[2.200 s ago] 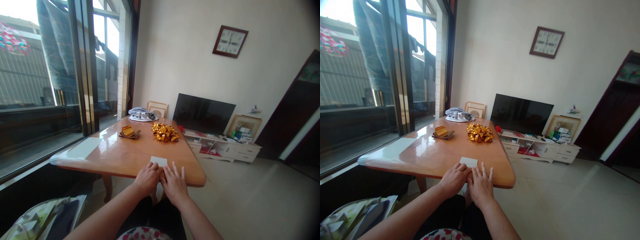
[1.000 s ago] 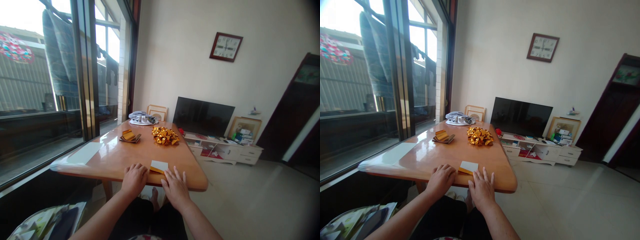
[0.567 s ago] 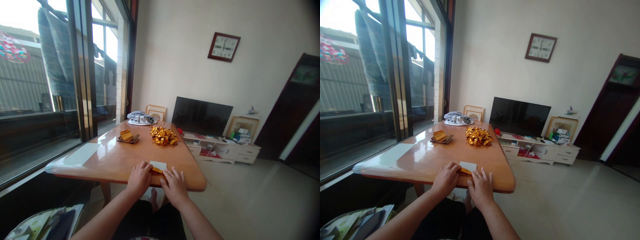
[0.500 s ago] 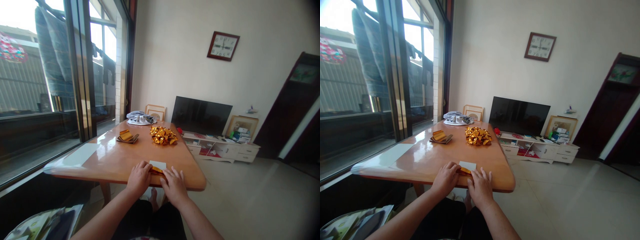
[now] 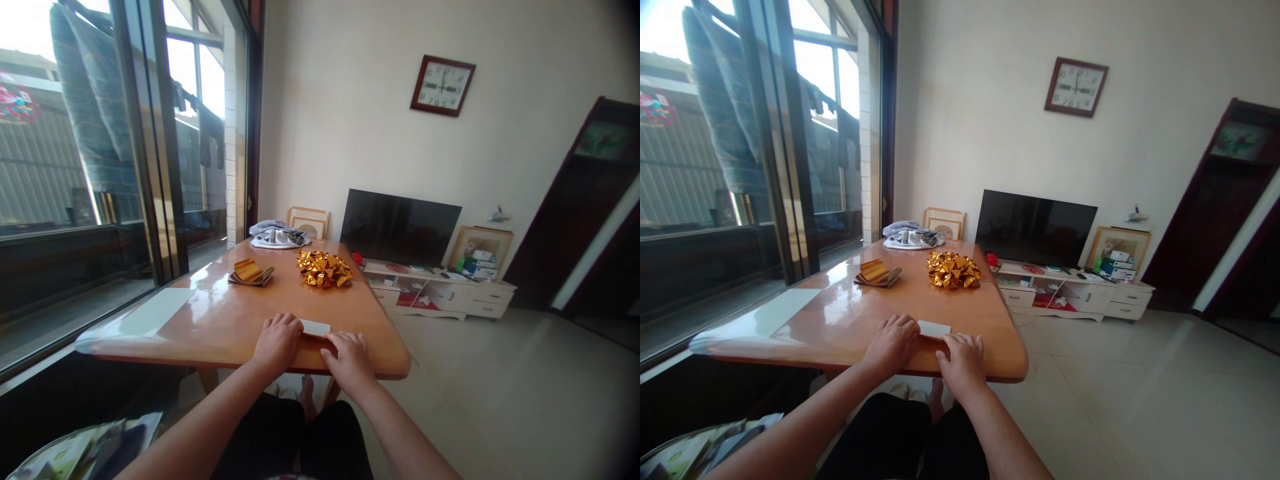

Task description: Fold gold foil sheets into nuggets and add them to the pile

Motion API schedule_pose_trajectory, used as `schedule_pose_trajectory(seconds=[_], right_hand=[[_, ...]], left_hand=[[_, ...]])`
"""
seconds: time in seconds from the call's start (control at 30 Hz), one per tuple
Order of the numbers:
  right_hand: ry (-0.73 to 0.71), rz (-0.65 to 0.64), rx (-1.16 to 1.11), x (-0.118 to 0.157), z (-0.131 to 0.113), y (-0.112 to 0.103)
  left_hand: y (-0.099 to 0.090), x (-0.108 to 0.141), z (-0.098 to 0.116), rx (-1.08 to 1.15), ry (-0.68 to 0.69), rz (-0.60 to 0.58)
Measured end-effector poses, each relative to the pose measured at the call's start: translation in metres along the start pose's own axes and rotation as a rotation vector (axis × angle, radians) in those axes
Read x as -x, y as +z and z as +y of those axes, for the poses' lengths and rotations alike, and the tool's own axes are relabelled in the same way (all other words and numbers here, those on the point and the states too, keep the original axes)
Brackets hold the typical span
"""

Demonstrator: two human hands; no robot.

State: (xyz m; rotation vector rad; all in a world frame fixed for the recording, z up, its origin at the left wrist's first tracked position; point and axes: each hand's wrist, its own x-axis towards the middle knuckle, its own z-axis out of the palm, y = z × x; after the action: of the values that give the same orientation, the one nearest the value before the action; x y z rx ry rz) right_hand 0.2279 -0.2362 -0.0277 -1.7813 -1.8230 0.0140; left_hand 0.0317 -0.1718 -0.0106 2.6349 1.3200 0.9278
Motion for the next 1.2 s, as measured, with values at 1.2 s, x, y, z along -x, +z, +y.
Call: schedule_pose_trajectory(seconds=[1.2], right_hand=[[-0.037,0.299,-0.25,-0.027,0.015,-0.001]], left_hand=[[0.016,-0.058,-0.012,0.934,-0.448,-0.25]])
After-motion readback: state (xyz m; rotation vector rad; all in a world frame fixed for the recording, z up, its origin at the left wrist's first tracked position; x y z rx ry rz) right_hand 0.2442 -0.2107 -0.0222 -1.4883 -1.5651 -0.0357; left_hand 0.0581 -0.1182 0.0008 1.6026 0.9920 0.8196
